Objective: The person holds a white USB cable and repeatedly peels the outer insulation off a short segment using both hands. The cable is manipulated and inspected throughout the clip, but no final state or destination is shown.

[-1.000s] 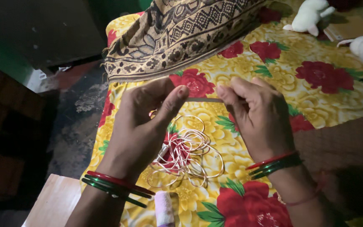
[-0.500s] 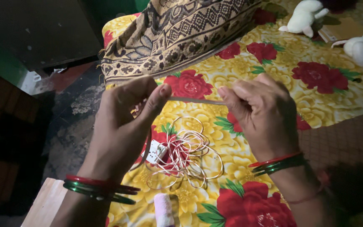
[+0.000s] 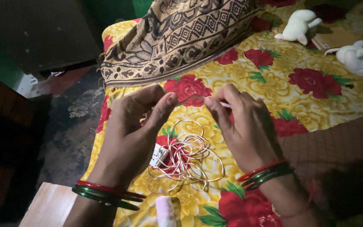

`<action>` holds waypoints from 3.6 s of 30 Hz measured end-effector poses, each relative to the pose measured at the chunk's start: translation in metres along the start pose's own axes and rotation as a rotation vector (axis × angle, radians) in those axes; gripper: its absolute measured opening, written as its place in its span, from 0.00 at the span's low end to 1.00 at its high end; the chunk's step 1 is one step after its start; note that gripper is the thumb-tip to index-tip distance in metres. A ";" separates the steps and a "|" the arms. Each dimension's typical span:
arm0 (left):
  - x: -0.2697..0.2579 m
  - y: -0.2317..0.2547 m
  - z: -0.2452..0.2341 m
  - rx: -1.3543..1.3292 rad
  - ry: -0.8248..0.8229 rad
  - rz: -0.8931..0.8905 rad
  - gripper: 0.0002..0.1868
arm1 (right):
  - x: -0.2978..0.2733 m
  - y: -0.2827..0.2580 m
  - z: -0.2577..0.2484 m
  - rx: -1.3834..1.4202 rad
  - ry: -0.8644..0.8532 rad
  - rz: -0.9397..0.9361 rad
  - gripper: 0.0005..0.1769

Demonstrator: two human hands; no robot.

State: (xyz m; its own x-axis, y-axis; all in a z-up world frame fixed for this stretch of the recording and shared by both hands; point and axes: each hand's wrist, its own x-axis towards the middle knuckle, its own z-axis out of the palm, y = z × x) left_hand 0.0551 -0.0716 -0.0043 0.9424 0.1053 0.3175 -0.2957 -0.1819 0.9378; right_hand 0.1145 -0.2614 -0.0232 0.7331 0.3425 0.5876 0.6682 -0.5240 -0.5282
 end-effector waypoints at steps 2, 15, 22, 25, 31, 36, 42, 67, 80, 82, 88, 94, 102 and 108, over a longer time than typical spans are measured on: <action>-0.001 0.000 0.003 0.015 0.007 -0.024 0.16 | 0.002 -0.001 0.000 0.021 0.000 0.004 0.13; 0.006 -0.031 0.001 -0.097 -0.136 -0.045 0.18 | 0.003 -0.002 0.009 0.550 -0.080 -0.008 0.14; -0.003 -0.071 -0.011 0.009 -0.133 -0.105 0.18 | 0.011 0.002 0.000 0.473 -0.028 0.063 0.14; -0.002 -0.081 -0.019 0.075 -0.055 -0.133 0.13 | 0.012 -0.001 -0.002 0.391 -0.029 0.075 0.14; 0.000 -0.075 -0.024 0.188 0.086 -0.200 0.09 | 0.010 -0.009 -0.004 -0.089 -0.011 -0.171 0.11; 0.008 -0.071 -0.026 -0.173 0.069 -0.186 0.09 | 0.011 -0.007 0.002 -0.141 -0.003 -0.218 0.11; 0.012 -0.070 -0.028 -0.364 0.042 -0.042 0.04 | 0.010 -0.010 0.005 0.017 -0.039 -0.030 0.11; 0.012 -0.047 -0.018 -0.131 -0.102 -0.114 0.08 | 0.000 -0.014 0.005 0.081 0.001 -0.201 0.07; 0.010 -0.072 -0.018 -0.376 -0.381 -0.172 0.17 | 0.003 -0.011 -0.001 0.147 -0.075 -0.323 0.06; 0.009 -0.071 -0.019 -0.379 -0.310 -0.163 0.16 | 0.004 -0.010 -0.003 0.194 -0.091 -0.316 0.06; 0.013 -0.068 -0.012 -0.217 -0.038 -0.174 0.13 | 0.002 -0.006 -0.001 0.339 -0.091 -0.118 0.06; 0.015 -0.050 -0.008 -0.070 0.096 -0.092 0.13 | 0.003 -0.003 0.002 0.332 -0.097 -0.102 0.11; 0.009 -0.027 0.009 0.494 0.171 0.250 0.09 | 0.014 -0.008 0.010 0.231 -0.161 -0.076 0.10; 0.012 -0.029 0.009 0.165 0.188 0.192 0.10 | 0.016 0.006 0.019 0.155 -0.257 0.136 0.12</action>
State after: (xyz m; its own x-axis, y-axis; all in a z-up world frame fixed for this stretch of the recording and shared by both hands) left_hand 0.0764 -0.0739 -0.0286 0.8219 0.2297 0.5212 -0.4214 -0.3706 0.8277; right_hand 0.1331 -0.2439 -0.0286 0.8117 0.4738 0.3416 0.5590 -0.4604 -0.6896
